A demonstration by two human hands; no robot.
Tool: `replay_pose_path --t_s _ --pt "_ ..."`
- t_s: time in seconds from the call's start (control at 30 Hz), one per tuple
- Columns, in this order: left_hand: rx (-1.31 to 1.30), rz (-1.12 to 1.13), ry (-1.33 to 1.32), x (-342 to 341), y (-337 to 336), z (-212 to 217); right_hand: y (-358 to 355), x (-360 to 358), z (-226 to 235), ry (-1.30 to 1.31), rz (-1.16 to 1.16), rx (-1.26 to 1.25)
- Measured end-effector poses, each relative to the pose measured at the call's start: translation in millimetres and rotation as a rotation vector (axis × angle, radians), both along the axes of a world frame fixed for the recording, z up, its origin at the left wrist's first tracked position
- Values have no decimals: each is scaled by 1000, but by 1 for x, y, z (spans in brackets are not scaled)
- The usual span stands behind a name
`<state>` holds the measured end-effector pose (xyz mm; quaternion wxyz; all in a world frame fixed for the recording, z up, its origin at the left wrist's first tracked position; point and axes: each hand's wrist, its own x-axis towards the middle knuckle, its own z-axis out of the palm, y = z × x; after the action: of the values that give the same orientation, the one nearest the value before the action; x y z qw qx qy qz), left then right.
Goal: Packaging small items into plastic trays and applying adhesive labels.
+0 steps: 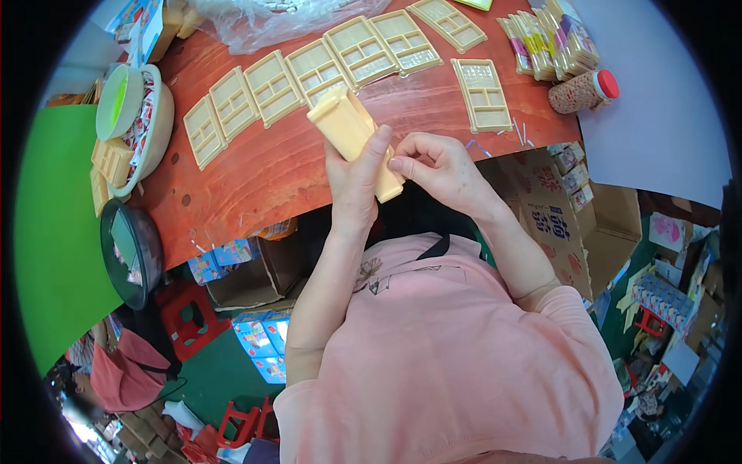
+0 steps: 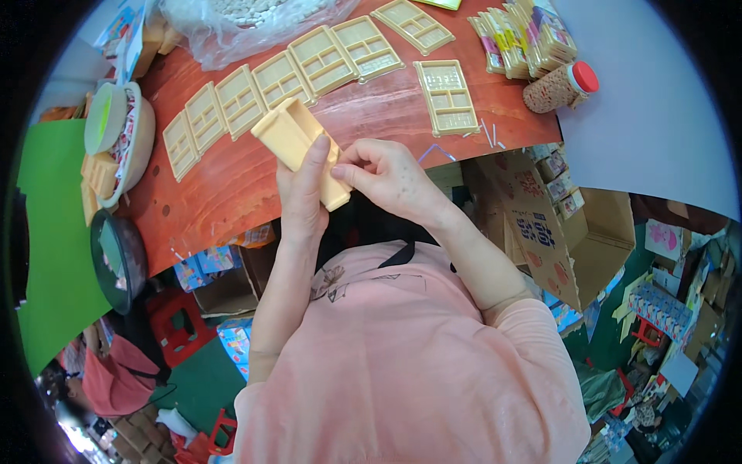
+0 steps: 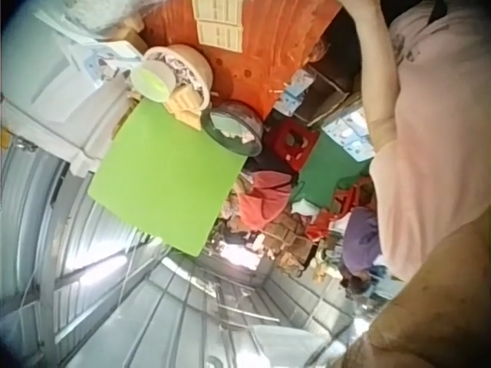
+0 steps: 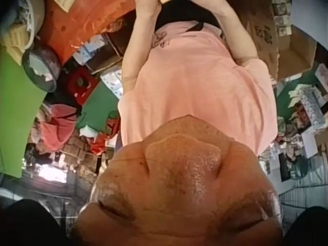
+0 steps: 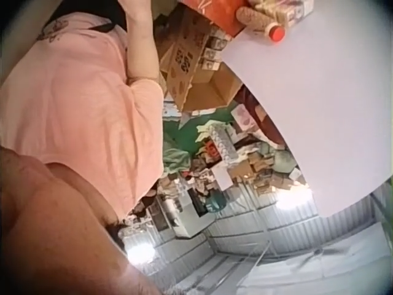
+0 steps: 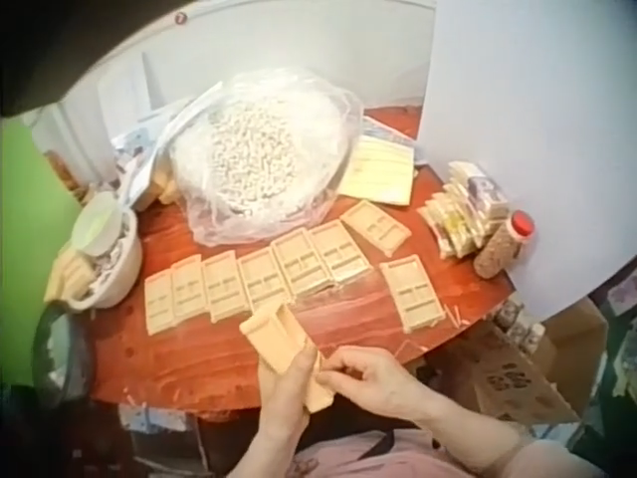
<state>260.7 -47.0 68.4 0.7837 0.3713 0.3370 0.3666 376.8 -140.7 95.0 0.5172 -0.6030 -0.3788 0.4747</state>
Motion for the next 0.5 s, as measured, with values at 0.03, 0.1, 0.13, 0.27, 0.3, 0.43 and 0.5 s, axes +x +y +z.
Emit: replay_pose_path --t_s 0.03,0.1,0.13,0.27,0.3,0.43,0.5 --pt "2 15 19 -1 1 -3 1 -2 0 -17 -26 -63" --pt "3 26 42 -3 1 -3 1 -5 -1 -74 -22 -53" --pt "8 44 39 -4 0 -1 2 -7 -2 -136 -21 -44" --pt "60 56 58 -6 1 6 0 -11 -6 -68 -19 -6" --pt "57 54 58 -7 1 6 0 -11 -7 -59 -14 -4" --pt "33 23 13 -8 2 3 -3 -12 -5 -131 -78 -29" --pt "14 6 -5 -8 5 0 -4 -10 0 -121 -156 -17"
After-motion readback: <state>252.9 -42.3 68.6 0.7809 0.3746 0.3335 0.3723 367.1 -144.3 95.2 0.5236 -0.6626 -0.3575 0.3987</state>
